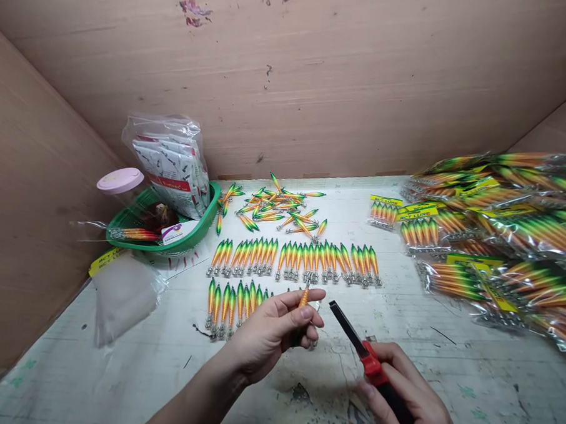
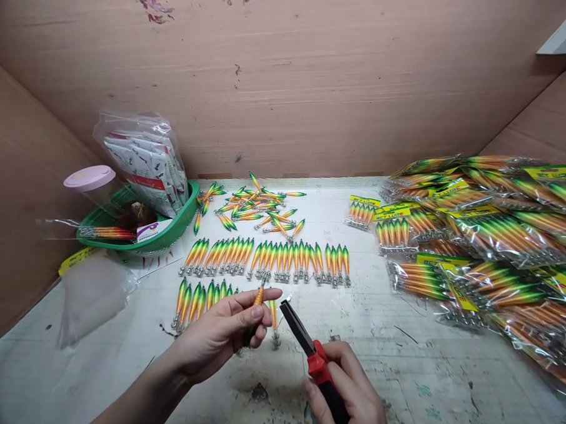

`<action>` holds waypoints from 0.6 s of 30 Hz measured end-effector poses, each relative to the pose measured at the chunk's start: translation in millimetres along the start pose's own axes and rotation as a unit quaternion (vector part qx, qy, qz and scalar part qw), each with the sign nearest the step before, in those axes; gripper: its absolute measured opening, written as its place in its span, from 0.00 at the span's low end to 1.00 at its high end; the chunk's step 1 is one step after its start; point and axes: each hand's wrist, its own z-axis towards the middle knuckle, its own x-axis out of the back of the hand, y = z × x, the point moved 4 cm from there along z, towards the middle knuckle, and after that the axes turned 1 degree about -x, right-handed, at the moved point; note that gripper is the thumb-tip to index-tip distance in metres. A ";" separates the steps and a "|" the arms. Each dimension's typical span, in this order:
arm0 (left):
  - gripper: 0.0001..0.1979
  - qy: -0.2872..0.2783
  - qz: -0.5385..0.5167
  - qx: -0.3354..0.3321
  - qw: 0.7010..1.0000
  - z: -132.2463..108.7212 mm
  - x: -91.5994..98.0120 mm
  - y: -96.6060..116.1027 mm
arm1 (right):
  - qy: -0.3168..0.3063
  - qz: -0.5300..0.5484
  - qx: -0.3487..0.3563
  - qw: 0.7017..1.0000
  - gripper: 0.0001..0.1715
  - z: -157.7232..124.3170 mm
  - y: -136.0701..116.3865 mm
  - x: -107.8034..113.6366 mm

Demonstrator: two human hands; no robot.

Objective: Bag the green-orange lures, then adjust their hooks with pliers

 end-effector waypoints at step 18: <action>0.07 -0.255 0.742 -0.273 0.557 54.6 -2.5 -2.0 | 0.074 -0.094 0.014 0.993 0.09 -0.8 15.4 36.9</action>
